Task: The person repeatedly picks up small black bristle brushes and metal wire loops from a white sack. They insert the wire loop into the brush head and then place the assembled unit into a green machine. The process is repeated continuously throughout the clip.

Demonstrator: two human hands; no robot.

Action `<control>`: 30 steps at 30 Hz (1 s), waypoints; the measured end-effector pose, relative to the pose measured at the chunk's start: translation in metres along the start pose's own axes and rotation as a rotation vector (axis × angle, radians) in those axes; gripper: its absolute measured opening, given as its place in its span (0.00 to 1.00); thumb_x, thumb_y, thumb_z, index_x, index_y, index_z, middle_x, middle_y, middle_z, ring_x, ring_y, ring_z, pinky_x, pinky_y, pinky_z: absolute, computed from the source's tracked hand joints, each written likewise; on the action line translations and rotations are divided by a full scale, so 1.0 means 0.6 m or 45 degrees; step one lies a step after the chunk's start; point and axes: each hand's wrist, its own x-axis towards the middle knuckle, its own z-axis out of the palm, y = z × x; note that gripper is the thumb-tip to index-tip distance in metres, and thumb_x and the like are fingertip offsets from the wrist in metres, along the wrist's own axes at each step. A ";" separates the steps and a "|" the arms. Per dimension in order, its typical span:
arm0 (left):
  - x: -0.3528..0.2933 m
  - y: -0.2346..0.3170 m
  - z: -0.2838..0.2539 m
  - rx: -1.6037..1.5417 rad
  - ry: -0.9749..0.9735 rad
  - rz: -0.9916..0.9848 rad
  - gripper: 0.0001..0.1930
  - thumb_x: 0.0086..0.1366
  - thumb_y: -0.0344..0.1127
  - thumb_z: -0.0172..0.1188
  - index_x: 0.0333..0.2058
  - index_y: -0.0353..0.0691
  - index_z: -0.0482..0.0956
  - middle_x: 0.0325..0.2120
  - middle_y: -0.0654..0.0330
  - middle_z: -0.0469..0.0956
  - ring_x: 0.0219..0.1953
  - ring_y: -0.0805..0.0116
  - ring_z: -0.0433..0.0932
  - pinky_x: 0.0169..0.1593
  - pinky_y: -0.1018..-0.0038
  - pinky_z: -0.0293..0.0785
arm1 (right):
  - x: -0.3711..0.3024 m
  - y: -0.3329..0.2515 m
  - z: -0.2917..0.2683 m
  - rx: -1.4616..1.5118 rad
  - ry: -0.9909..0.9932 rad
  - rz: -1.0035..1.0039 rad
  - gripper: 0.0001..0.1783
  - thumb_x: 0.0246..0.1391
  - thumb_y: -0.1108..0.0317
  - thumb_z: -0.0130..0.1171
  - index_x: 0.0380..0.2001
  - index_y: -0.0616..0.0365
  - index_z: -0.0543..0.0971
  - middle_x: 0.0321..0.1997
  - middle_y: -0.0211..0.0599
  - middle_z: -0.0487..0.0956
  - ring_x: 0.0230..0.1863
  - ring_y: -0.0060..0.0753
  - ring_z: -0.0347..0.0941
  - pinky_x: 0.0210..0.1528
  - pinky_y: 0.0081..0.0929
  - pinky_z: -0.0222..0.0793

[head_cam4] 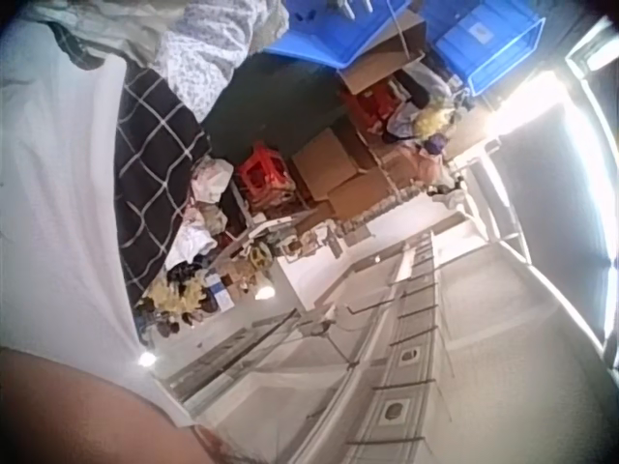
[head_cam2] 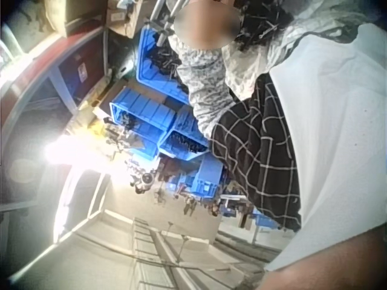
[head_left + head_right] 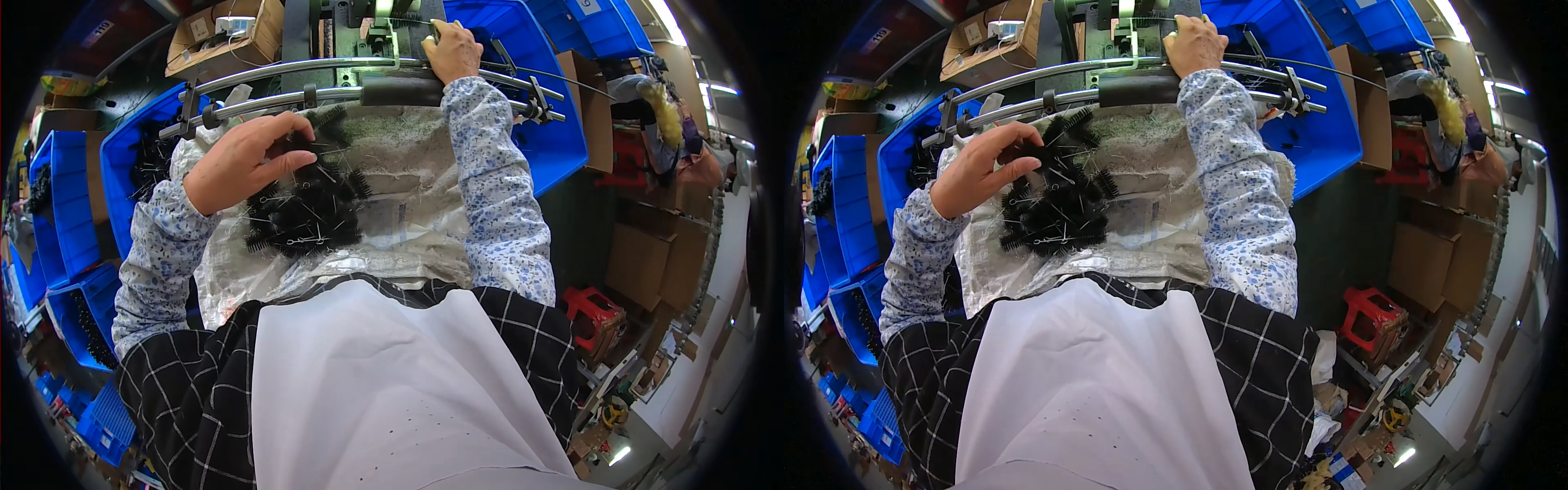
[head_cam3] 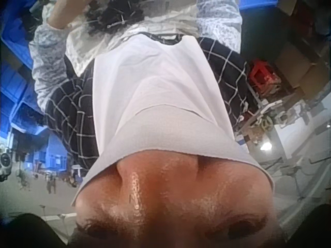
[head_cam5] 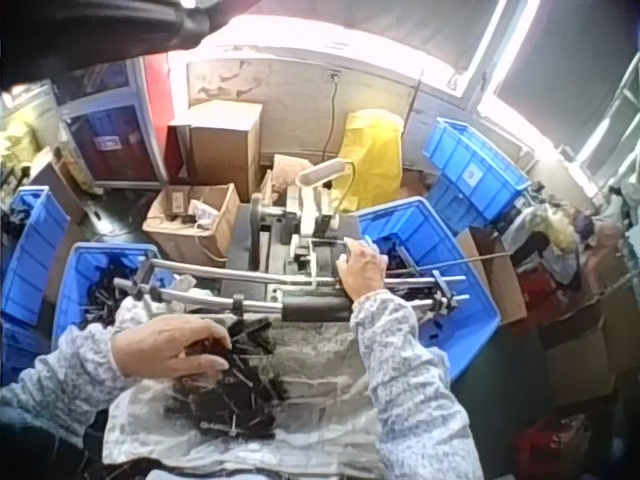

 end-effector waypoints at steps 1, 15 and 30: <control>0.001 -0.001 -0.001 0.006 0.011 0.004 0.13 0.61 0.37 0.55 0.42 0.37 0.70 0.32 0.59 0.71 0.29 0.72 0.69 0.35 0.77 0.68 | 0.001 -0.013 0.004 0.000 0.026 -0.008 0.21 0.43 0.59 0.57 0.44 0.50 0.76 0.38 0.40 0.78 0.48 0.41 0.70 0.45 0.44 0.61; -0.002 -0.010 -0.009 -0.088 0.075 -0.125 0.12 0.62 0.32 0.50 0.44 0.37 0.69 0.38 0.58 0.71 0.37 0.68 0.69 0.43 0.74 0.66 | 0.008 -0.047 -0.016 -0.057 -0.130 0.025 0.16 0.44 0.59 0.56 0.38 0.51 0.77 0.40 0.34 0.78 0.52 0.40 0.68 0.47 0.44 0.58; 0.030 -0.037 0.012 -0.177 0.111 0.129 0.12 0.57 0.24 0.54 0.41 0.36 0.71 0.36 0.62 0.73 0.34 0.75 0.72 0.40 0.78 0.71 | 0.067 0.150 -0.056 -0.237 -0.146 0.126 0.12 0.53 0.59 0.50 0.40 0.37 0.79 0.37 0.38 0.79 0.40 0.42 0.75 0.44 0.34 0.70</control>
